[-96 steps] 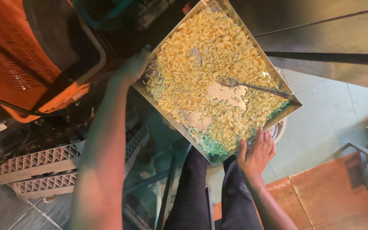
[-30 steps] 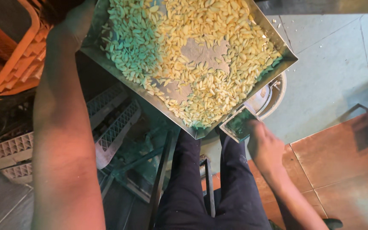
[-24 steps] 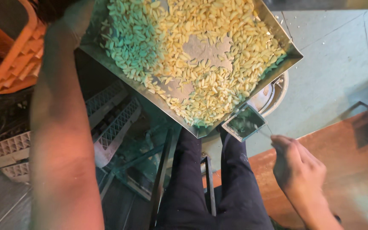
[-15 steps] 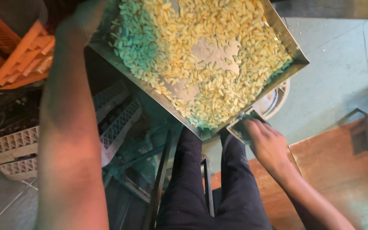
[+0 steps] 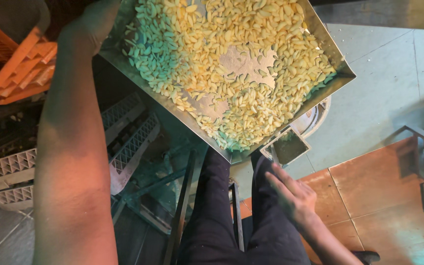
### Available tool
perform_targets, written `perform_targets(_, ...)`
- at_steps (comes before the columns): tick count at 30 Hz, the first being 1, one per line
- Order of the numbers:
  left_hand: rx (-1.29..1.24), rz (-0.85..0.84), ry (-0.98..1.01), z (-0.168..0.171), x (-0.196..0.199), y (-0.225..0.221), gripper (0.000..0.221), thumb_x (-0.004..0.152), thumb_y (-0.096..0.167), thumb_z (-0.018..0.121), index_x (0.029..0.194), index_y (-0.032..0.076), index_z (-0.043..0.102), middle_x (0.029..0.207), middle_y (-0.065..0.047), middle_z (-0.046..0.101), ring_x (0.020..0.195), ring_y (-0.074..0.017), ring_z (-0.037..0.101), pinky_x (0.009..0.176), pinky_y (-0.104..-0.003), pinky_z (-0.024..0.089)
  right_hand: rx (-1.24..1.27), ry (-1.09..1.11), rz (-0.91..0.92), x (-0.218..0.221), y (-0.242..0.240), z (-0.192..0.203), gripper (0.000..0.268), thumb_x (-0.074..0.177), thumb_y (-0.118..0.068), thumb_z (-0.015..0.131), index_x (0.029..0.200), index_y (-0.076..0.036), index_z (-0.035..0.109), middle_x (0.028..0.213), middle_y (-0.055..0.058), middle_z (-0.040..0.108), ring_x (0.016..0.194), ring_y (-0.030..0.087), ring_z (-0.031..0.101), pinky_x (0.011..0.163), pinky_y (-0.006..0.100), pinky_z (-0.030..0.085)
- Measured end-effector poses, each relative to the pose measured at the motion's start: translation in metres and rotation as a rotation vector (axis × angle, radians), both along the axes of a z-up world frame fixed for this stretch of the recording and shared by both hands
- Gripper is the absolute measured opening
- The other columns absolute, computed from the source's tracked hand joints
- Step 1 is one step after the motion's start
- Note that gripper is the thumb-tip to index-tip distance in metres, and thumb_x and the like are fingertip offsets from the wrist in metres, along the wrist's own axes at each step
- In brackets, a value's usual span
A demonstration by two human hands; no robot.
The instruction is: The person sits on the floor and uses a fork to push cassava pieces from a metal tray into a grinding machine. The ground material falls into a metal bowl below. The person repeatedly scrapes the tray and uses the fork to guide the cassava into the machine's hopper.
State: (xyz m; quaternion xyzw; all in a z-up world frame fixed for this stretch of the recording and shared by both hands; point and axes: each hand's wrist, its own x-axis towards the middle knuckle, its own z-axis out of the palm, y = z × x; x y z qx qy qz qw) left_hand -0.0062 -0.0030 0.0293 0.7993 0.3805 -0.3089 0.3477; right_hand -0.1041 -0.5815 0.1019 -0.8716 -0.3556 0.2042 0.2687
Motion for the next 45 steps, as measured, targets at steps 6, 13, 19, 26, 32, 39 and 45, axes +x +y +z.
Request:
perform_targets(6, 0.008, 0.028, 0.002, -0.003, -0.006, 0.001, 0.103, 0.089, 0.083, 0.037, 0.156, 0.004, 0.039, 0.152, -0.021, 0.05, 0.137, -0.0331, 0.051, 0.11, -0.045, 0.04, 0.066, -0.176, -0.218, 0.009, -0.015, 0.028, 0.038, 0.093, 0.01, 0.064, 0.121, -0.014, 0.071, 0.125, 0.006, 0.071, 0.085, 0.019, 0.072, 0.071, 0.033, 0.055)
perform_targets(13, 0.015, 0.07, 0.0, -0.002, -0.007, 0.007, 0.106, 0.088, 0.085, 0.037, 0.157, 0.005, 0.036, 0.154, -0.021, 0.047, 0.139, -0.0331, 0.049, 0.112, -0.045, 0.039, -0.018, 0.045, -0.323, 0.007, 0.013, 0.01, 0.041, 0.084, 0.012, 0.06, 0.118, -0.009, 0.074, 0.12, 0.01, 0.076, 0.084, 0.021, 0.075, 0.067, 0.033, 0.058)
perform_targets(19, 0.013, 0.091, 0.018, -0.011, -0.016, 0.012, 0.109, 0.087, 0.086, 0.037, 0.159, 0.005, 0.033, 0.157, -0.021, 0.045, 0.14, -0.0332, 0.047, 0.113, -0.046, 0.038, 0.004, 0.097, -0.46, 0.014, 0.004, 0.04, 0.033, 0.097, 0.008, 0.061, 0.124, -0.01, 0.068, 0.119, 0.01, 0.073, 0.096, 0.023, 0.075, 0.079, 0.031, 0.059)
perform_targets(26, 0.066, 0.031, -0.012, -0.021, -0.015, 0.024, 0.112, 0.086, 0.087, 0.036, 0.161, 0.005, 0.03, 0.159, -0.022, 0.043, 0.143, -0.0332, 0.045, 0.115, -0.047, 0.036, 0.105, 0.237, -0.606, 0.048, 0.018, 0.02, 0.021, 0.098, 0.008, 0.061, 0.116, 0.004, 0.052, 0.115, 0.016, 0.075, 0.106, 0.026, 0.072, 0.09, 0.033, 0.055)
perform_targets(32, 0.023, 0.121, 0.056, -0.021, -0.018, 0.018, 0.111, 0.087, 0.085, 0.042, 0.159, 0.002, 0.023, 0.159, -0.027, 0.033, 0.145, -0.0339, 0.041, 0.114, -0.044, 0.036, 0.324, 0.563, -0.796, 0.048, -0.022, 0.041, 0.018, 0.1, 0.002, 0.067, 0.106, -0.001, 0.051, 0.118, 0.013, 0.073, 0.113, 0.015, 0.073, 0.096, 0.027, 0.058)
perform_targets(39, -0.075, 0.069, -0.032, -0.053, -0.027, 0.042, 0.09, 0.108, 0.076, 0.042, 0.164, 0.006, 0.035, 0.161, -0.026, 0.038, 0.147, -0.0378, 0.04, 0.115, -0.048, 0.036, 0.187, 0.287, -0.743, 0.034, -0.012, 0.033, 0.009, 0.103, 0.003, 0.072, 0.111, 0.004, 0.069, 0.105, 0.015, 0.076, 0.096, 0.011, 0.072, 0.092, 0.026, 0.057)
perform_targets(45, 0.436, -0.653, -0.191, -0.079, -0.041, 0.057, 0.044, 0.112, 0.012, 0.039, 0.155, -0.001, 0.04, 0.112, -0.038, 0.062, 0.097, -0.0562, 0.062, 0.075, -0.061, 0.051, 0.233, 0.312, -0.798, 0.038, -0.02, 0.037, 0.005, 0.108, 0.001, 0.07, 0.112, 0.004, 0.07, 0.105, 0.012, 0.076, 0.091, 0.009, 0.072, 0.085, 0.021, 0.057)
